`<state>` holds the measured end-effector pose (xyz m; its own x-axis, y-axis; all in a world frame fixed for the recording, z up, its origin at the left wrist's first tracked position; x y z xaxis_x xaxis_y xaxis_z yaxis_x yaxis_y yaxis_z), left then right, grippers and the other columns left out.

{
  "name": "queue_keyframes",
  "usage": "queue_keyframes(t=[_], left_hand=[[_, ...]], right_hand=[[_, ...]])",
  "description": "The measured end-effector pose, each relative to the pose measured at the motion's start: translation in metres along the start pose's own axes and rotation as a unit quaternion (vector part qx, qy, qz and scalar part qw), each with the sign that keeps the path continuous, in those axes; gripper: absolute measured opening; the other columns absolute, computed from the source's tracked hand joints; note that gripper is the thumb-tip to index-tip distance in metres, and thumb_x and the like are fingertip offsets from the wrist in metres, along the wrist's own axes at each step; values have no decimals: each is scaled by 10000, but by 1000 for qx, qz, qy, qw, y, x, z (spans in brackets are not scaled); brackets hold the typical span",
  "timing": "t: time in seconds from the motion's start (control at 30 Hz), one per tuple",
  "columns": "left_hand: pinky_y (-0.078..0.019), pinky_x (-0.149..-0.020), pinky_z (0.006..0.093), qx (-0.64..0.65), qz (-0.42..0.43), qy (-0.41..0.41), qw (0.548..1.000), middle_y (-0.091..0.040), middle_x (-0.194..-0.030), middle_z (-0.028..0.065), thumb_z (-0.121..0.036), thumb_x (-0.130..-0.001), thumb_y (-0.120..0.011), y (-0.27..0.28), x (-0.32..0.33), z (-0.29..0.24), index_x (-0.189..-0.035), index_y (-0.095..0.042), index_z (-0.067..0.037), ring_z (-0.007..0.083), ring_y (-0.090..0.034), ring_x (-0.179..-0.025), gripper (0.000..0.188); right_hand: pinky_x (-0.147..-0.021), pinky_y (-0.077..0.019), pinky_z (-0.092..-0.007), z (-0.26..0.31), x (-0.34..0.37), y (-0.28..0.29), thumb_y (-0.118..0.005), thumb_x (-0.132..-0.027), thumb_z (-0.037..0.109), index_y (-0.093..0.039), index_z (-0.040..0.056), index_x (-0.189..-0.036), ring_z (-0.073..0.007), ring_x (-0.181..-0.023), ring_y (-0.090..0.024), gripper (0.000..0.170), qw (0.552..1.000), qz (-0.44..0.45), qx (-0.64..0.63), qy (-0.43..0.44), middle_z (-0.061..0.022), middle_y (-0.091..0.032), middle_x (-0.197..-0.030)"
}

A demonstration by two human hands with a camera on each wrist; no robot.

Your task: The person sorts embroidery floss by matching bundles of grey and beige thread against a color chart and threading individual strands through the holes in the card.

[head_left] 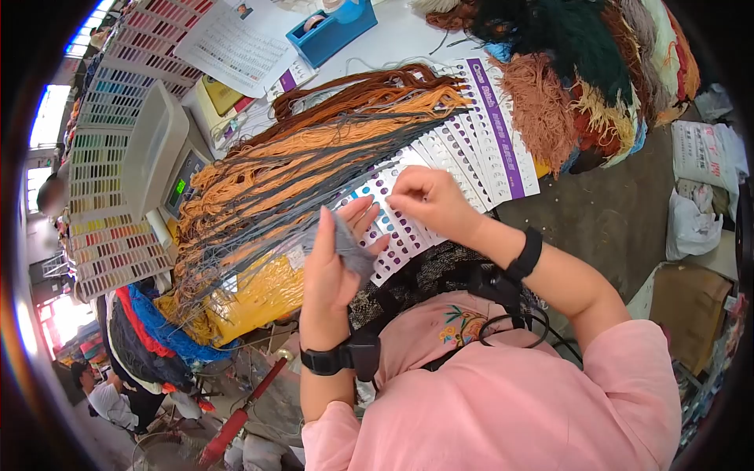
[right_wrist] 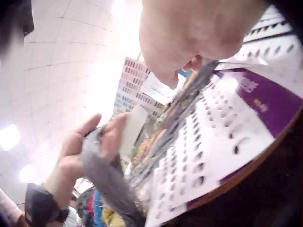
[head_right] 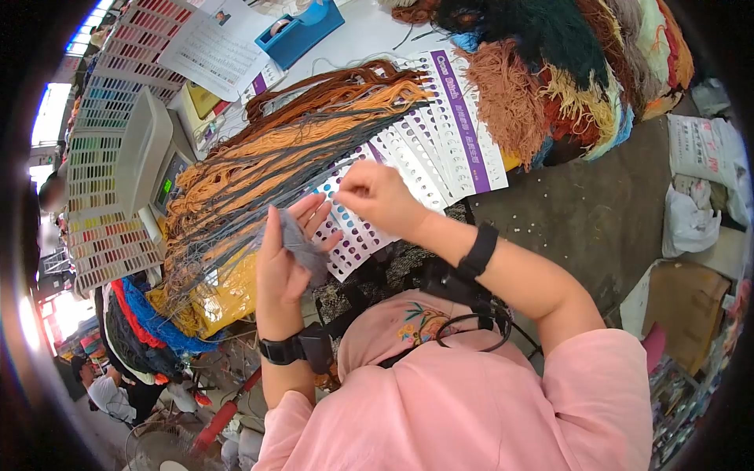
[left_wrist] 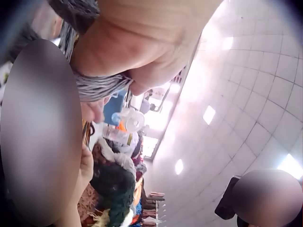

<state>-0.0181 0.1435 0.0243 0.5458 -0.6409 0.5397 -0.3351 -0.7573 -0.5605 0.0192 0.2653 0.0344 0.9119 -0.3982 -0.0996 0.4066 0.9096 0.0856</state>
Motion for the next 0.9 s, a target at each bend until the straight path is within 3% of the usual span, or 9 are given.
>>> queue_keyframes(t=[0.13,0.23,0.27,0.33,0.43,0.47,0.57,0.63,0.9], left_hand=[[-447,-776,350,-13,96,13,995,-502,-1055,152,-415,-890,-234,-25,3,9,-1137,-402,64,226,-513,-944,565],[-447,-731,353,14,81,-3,997,-491,-1052,152,-397,-888,-284,-19,7,1,-1123,-407,58,205,-516,-908,527],[-451,-725,357,20,57,-4,998,-493,-1044,152,-392,-888,-288,-16,9,0,-1120,-410,57,205,-519,-896,520],[-459,-714,366,30,13,-3,999,-497,-1029,151,-384,-888,-297,-11,12,2,-1113,-415,53,204,-523,-874,506],[-468,-704,371,-50,3,-56,997,-499,-1019,149,-375,-889,-299,-11,9,3,-1114,-415,43,209,-525,-867,488],[-469,-703,366,-31,23,-41,998,-497,-1022,148,-369,-890,-302,-13,7,6,-1118,-410,42,210,-526,-868,483],[-471,-703,351,8,80,-4,997,-495,-1028,146,-351,-891,-311,-21,4,12,-1132,-395,42,209,-526,-873,469],[-471,-704,344,14,118,11,993,-494,-1032,144,-338,-892,-319,-30,5,15,-1141,-383,44,202,-522,-880,460],[-473,-698,343,15,24,-17,999,-499,-1042,137,-272,-882,-375,-12,4,11,-1052,-469,45,184,-509,-909,372]], right_hand=[[-485,-382,-179,-2,20,-51,-544,-761,65,-579,-16,-726,-61,-517,-484,95,932,122,-259,-221,-5,-518,-596],[-457,-392,-179,3,19,-46,-529,-758,46,-581,-16,-736,-61,-467,-469,84,923,96,-298,-222,-17,-523,-562],[-463,-403,-184,9,18,-46,-517,-763,48,-573,-11,-758,-56,-465,-458,82,903,91,-361,-216,-27,-541,-600],[-458,-403,-188,2,18,-42,-514,-765,50,-565,-7,-767,-54,-449,-439,77,907,86,-353,-215,-32,-544,-611],[-448,-403,-173,0,20,-41,-510,-758,56,-569,-18,-772,-53,-479,-450,96,890,88,-383,-232,-53,-570,-692],[-444,-403,-165,0,21,-42,-508,-754,58,-573,-25,-772,-53,-498,-460,107,880,91,-400,-240,-62,-582,-730],[-425,-354,-175,0,26,-49,-527,-762,44,-556,-7,-778,-36,-441,-408,60,871,103,-406,-256,-30,-546,-632],[-414,-344,-172,0,26,-53,-540,-754,40,-565,-8,-768,-36,-444,-416,55,892,107,-359,-252,-32,-559,-643],[-402,-339,-160,6,21,-41,-549,-738,26,-580,-13,-692,-47,-496,-450,67,903,45,-366,-223,-75,-566,-892]])
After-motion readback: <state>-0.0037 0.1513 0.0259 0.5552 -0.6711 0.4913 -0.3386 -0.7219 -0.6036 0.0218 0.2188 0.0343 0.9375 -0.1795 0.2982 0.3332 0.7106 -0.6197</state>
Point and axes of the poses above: each hand's wrist, its own x-axis away from the middle knuckle, its own y-axis out of the back of the hand, z = x × y, the point moved 10 cm from there along -x, towards the middle knuckle
